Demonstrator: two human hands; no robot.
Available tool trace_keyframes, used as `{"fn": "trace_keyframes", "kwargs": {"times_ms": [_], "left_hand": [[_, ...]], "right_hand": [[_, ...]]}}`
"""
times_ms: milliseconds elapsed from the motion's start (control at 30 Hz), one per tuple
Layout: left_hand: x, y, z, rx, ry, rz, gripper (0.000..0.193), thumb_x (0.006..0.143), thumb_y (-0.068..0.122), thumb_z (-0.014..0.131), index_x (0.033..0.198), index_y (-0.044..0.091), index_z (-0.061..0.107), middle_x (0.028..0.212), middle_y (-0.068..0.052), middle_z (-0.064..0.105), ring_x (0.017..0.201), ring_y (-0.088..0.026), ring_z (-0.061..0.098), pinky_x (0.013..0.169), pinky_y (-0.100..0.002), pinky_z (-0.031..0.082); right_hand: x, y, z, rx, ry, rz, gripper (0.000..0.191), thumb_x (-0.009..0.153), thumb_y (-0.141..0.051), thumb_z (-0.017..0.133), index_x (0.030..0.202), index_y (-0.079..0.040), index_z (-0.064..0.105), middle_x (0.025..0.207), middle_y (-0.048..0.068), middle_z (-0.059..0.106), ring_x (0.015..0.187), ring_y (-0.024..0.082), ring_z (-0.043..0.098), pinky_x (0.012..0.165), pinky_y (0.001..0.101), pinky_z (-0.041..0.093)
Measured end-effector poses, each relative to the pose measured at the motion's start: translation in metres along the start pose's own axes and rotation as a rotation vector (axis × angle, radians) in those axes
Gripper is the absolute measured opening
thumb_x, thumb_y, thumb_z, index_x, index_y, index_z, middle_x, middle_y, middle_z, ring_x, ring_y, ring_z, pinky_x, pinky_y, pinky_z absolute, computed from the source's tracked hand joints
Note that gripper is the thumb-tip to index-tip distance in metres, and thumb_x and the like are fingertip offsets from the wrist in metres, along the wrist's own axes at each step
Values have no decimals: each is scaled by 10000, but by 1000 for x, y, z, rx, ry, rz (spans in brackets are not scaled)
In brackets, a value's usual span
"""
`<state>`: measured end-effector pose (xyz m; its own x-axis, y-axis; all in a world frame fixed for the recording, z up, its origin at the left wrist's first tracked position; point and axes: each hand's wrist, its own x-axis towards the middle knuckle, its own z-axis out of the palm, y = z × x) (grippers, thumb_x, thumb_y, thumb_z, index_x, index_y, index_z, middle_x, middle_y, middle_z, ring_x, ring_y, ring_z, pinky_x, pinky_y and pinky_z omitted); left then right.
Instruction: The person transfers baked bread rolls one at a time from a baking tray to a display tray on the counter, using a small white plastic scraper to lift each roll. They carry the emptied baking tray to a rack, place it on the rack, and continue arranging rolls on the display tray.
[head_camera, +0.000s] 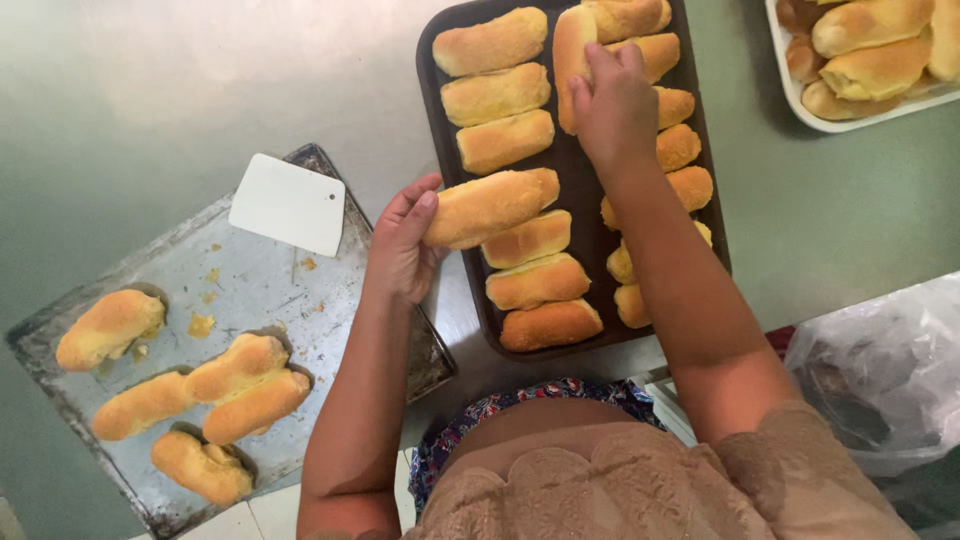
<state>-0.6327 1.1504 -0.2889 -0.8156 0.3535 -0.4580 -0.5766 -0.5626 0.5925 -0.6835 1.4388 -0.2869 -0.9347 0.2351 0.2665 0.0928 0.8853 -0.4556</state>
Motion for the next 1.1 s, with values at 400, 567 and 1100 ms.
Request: {"fn": "trace_keyframes", "kwargs": {"times_ms": [400,567,1100], "left_hand": [[48,26,70,490,-60,46,531,917,263,758,1358,10,604,1079,-47,730,850,-81,668,656,-238,501],[51,26,72,569,-81,43,528,909,248,766,1348,4,605,1032,-44,737,808,-82,653,621,-229,474],[80,19,109,556,-387,-93,586,900,226,770,1397,12,546,1177,-141,685,1027,-202,719,844,-334,634]], "right_hand": [[8,-2,-28,156,-106,-85,562,822,-152,838,1335,-16,654,1155,189,614,1030,387,640,886,449,528],[3,-11,-26,151,-34,-120,464,862,-109,826,1294,-22,679,1176,186,628,1058,394,643,898,455,532],[-34,5,-83,464,-580,68,670,920,-302,748,1491,-41,514,1404,143,637,1220,231,620,1009,355,480]]}}
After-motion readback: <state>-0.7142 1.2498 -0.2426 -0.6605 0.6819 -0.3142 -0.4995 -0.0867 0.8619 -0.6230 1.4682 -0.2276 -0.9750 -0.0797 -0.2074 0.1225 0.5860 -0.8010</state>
